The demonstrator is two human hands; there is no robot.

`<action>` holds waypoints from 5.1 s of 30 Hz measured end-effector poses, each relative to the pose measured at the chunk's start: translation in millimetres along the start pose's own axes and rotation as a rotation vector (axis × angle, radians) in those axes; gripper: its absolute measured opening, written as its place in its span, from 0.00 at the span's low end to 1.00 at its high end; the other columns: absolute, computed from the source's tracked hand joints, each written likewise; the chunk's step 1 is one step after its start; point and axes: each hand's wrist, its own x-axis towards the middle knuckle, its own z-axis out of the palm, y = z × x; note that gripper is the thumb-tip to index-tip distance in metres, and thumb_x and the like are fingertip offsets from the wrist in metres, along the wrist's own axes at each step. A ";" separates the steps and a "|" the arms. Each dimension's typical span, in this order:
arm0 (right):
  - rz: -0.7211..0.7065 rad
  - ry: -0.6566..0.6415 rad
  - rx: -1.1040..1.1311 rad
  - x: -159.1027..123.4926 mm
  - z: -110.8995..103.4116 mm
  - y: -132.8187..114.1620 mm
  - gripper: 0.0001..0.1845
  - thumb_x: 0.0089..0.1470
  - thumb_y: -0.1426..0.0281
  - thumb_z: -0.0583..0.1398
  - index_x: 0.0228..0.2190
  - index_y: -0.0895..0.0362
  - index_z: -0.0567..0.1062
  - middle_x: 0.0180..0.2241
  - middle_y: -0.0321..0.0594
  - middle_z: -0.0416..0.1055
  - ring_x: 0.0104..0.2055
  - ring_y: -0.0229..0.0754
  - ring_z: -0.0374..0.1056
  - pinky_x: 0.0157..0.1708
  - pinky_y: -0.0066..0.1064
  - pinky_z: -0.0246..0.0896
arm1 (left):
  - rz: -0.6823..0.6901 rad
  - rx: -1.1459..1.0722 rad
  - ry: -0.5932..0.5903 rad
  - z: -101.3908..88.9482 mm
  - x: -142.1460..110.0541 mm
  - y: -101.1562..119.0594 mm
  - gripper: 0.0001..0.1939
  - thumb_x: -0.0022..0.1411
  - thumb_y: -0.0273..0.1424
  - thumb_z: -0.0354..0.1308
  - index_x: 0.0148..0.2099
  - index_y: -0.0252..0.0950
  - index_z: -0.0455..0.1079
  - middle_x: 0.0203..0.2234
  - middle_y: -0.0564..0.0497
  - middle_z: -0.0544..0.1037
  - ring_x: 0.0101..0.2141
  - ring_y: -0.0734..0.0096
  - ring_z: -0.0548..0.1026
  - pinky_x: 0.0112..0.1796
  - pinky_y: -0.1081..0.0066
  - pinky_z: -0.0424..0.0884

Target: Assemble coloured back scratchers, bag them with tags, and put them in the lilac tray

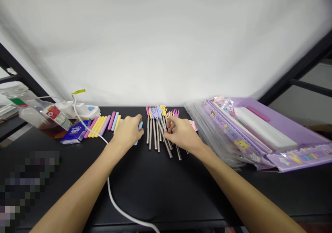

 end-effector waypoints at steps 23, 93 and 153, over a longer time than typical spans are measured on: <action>0.125 0.078 -0.238 15.5 -14.7 -20.6 0.10 0.40 0.74 0.62 0.27 0.53 0.67 0.22 0.34 0.70 0.26 0.42 0.66 0.28 0.33 0.53 | 0.189 -0.423 0.121 -3.8 -7.7 19.7 0.07 0.58 0.26 0.55 0.38 0.36 0.74 0.19 0.57 0.69 0.21 0.73 0.66 0.26 0.70 0.59; 0.268 0.296 1.089 -10.5 -77.4 23.1 0.21 0.40 0.67 0.76 0.21 0.55 0.69 0.21 0.30 0.61 0.21 0.30 0.58 0.18 0.24 0.54 | 0.609 -0.376 0.402 -5.9 -6.2 2.3 0.12 0.70 0.36 0.57 0.47 0.36 0.77 0.34 0.49 0.82 0.30 0.71 0.78 0.33 0.72 0.70; 0.412 -0.081 1.061 -19.8 -54.3 10.7 0.25 0.36 0.62 0.77 0.21 0.58 0.68 0.19 0.31 0.66 0.17 0.26 0.53 0.16 0.24 0.47 | 0.899 -0.006 0.842 12.0 -4.2 11.8 0.14 0.67 0.17 0.53 0.52 0.28 0.71 0.41 0.41 0.83 0.40 0.62 0.80 0.39 0.64 0.76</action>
